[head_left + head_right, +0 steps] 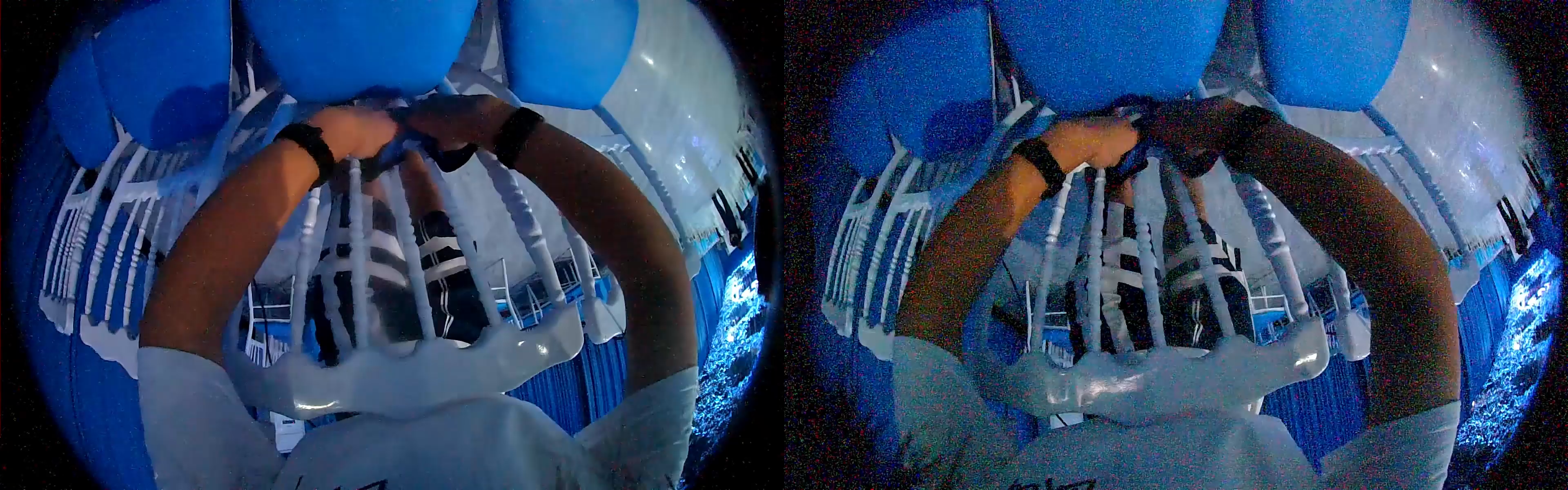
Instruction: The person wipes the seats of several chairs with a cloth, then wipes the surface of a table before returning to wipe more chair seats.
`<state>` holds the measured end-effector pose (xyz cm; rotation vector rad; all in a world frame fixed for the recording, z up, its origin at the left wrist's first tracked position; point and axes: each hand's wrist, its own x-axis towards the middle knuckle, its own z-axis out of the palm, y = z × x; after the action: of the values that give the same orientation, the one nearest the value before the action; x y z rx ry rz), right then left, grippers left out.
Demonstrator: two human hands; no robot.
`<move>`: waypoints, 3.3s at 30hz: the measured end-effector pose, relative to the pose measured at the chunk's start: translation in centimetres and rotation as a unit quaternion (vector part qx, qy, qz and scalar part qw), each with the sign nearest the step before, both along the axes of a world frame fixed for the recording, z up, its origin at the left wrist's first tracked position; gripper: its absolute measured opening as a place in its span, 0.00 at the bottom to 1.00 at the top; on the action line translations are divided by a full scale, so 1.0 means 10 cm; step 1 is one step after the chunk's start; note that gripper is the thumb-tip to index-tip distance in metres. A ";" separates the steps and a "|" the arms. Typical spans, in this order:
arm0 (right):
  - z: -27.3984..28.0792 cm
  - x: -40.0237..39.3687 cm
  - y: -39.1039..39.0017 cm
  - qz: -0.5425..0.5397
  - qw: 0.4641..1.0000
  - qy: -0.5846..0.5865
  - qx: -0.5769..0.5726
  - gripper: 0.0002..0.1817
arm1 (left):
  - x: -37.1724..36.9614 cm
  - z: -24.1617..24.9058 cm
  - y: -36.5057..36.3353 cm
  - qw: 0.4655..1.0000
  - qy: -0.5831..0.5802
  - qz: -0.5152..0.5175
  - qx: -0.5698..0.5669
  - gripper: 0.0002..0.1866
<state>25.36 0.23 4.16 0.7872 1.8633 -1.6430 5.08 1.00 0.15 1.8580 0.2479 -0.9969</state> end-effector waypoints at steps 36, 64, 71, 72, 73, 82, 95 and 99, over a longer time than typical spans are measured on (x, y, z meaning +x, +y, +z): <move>0.12 -0.01 -0.05 0.019 0.991 0.067 0.115 0.30 | 0.00 0.11 0.09 1.000 -0.004 0.002 -0.005 0.13; -0.44 -0.07 -0.05 -0.001 0.999 0.038 -0.037 0.31 | -0.04 0.10 -0.01 0.994 0.021 0.098 -0.036 0.22; -0.49 -0.05 0.04 0.014 0.997 0.026 -0.074 0.31 | 0.23 0.28 0.34 0.993 0.108 -0.036 -0.035 0.31; -0.49 -0.04 0.05 0.017 0.997 0.024 -0.078 0.31 | 0.20 0.30 0.30 0.995 0.097 -0.007 0.002 0.30; -0.50 -0.04 0.06 0.018 0.996 0.022 -0.085 0.31 | 0.19 0.23 0.26 0.995 0.095 -0.019 -0.002 0.29; -0.54 0.03 0.10 0.009 0.995 0.031 -0.099 0.31 | 0.35 0.05 0.33 0.983 0.168 -0.077 -0.007 0.26; -0.43 0.05 -0.29 -0.072 0.993 0.090 -0.034 0.31 | -0.07 -0.28 -0.01 0.977 0.077 0.071 -0.188 0.28; -0.42 0.03 -0.35 -0.088 0.991 0.093 -0.027 0.31 | -0.19 -0.19 -0.15 0.972 0.022 0.184 -0.143 0.15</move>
<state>25.70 -3.31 -0.06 0.8205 1.9111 -1.9282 3.15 -0.48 -1.78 1.4615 0.4349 -0.7711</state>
